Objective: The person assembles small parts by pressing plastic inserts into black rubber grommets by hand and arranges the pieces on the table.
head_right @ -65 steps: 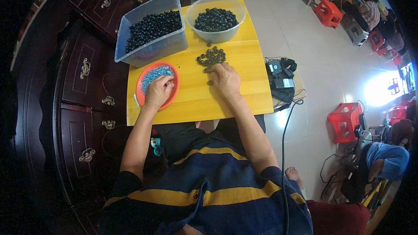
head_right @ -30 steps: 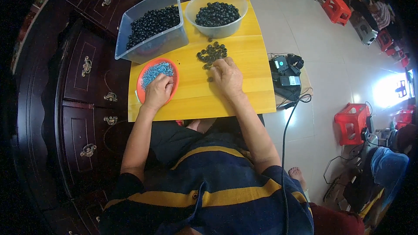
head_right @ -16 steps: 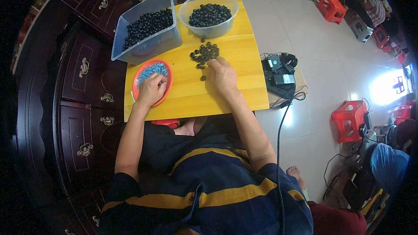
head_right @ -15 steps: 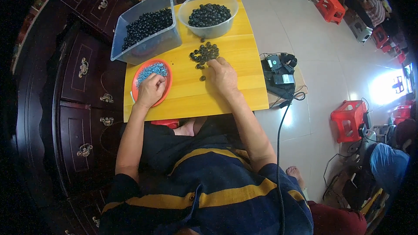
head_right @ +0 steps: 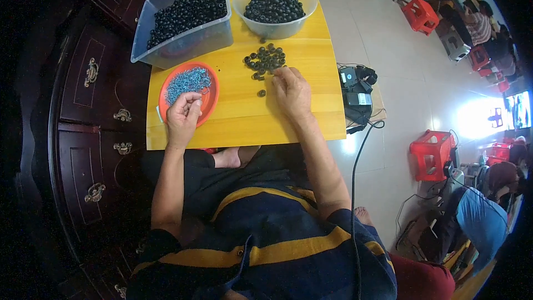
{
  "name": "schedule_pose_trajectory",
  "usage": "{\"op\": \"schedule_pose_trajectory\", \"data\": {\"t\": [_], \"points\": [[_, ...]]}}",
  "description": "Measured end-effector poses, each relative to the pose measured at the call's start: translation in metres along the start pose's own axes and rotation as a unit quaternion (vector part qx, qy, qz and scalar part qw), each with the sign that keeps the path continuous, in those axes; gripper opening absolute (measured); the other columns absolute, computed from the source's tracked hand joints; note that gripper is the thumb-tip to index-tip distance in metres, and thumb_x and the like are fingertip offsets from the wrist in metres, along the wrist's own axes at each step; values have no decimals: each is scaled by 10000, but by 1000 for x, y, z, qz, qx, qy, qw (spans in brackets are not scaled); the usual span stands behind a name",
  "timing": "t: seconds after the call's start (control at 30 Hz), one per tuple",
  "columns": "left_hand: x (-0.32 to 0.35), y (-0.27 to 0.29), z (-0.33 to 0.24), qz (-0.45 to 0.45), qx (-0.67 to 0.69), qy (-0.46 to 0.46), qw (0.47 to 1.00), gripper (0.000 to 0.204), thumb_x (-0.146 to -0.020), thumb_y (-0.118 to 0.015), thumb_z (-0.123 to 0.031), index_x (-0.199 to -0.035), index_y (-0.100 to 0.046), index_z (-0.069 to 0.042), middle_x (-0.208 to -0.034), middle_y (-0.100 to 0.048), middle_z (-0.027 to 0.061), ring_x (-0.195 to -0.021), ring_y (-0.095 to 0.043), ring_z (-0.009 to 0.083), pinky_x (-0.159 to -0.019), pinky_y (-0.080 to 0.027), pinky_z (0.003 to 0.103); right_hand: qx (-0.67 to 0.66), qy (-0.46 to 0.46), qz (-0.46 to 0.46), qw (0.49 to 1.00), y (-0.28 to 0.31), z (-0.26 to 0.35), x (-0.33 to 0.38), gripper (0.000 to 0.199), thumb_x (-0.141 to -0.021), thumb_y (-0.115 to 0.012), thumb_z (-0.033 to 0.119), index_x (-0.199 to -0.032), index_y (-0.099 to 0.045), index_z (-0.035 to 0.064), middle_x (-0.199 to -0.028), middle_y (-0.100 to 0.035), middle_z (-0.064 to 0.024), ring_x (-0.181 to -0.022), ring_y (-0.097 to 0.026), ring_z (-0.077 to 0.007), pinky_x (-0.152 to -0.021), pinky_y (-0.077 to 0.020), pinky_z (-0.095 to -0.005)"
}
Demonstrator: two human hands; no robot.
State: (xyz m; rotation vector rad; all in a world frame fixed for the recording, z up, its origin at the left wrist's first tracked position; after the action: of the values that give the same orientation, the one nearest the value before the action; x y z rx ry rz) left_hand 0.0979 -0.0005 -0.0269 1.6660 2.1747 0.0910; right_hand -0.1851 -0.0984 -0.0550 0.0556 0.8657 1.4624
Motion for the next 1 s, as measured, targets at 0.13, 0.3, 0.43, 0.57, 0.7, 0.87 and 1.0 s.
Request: {"op": "schedule_pose_trajectory", "data": {"t": [0.13, 0.3, 0.43, 0.57, 0.7, 0.87, 1.0], "points": [[-8, 6, -1, -14, -72, -32, 997, 130, -897, -664, 27, -1019, -704, 8, -827, -668, 30, -673, -602, 69, -605, -487, 230, 25, 7, 2, 1000, 0, -1, 1, 207, -880, -694, 42, -1086, -674, 33, -922, -671, -128, -754, -677, -249, -701, -546, -335], [-9, 12, -1, -9, -134, -56, 989, 148, -877, -678, 28, -1012, -733, 5, -909, -705, 70, -713, -651, 124, -641, -516, 248, -1, -14, -15, 1000, 1, 3, 0, 252, -888, -683, 28, -1140, -670, 47, -932, -673, -105, -730, -662, -215, -691, -546, -312], [-9, 8, -3, -7, -119, -66, 991, 164, -881, -664, 38, -1026, -732, 6, -935, -702, 72, -774, -660, 121, -689, -520, 238, -65, -48, -41, 996, 6, 3, 1, 241, -908, -670, 8, -1147, -664, 41, -928, -679, -70, -723, -630, -134, -688, -528, -262], [-7, 1, 6, -15, 13, -1, 1000, 222, -886, -644, 71, -1082, -718, -3, -949, -696, 51, -796, -649, 95, -719, -525, 223, -88, -14, -82, 993, 8, 8, 3, 213, -911, -666, -18, -1119, -671, 27, -928, -685, -62, -729, -618, -98, -695, -514, -236], [0, -6, -9, -10, 46, 0, 999, 277, -885, -646, 83, -1140, -698, -14, -963, -689, 32, -786, -635, 76, -712, -524, 215, -187, -14, -34, 982, -1, 43, 14, 160, -928, -667, -2, -1087, -678, 14, -923, -678, -40, -754, -621, -85, -705, -506, -223], [9, -19, -54, 11, -44, -77, 996, 334, -854, -674, 87, -1167, -684, -30, -914, -678, 36, -745, -630, 79, -669, -514, 211, -345, -137, 167, 913, -39, 79, 33, 181, -1001, -639, 156, -1105, -663, 10, -921, -652, 0, -809, -592, -75, -752, -500, -241], [16, -20, -77, 22, -105, -148, 983, 359, -834, -695, 74, -1171, -682, -47, -914, -696, 80, -758, -682, 155, -653, -545, 278, -456, -185, 270, 828, -50, 92, 36, 319, -1045, -569, 315, -1094, -635, 7, -878, -634, -9, -816, -593, -95, -716, -505, -261]]}}
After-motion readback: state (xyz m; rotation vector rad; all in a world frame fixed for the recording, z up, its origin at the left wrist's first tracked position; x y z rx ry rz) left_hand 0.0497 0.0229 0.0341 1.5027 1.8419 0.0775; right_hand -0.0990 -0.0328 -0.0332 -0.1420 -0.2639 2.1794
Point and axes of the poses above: each hand's wrist, its own x-axis away from the middle knuckle, its own y-axis out of the back of the hand, z = x × y, the point moved 3 cm from there along -x, towards the middle knuckle
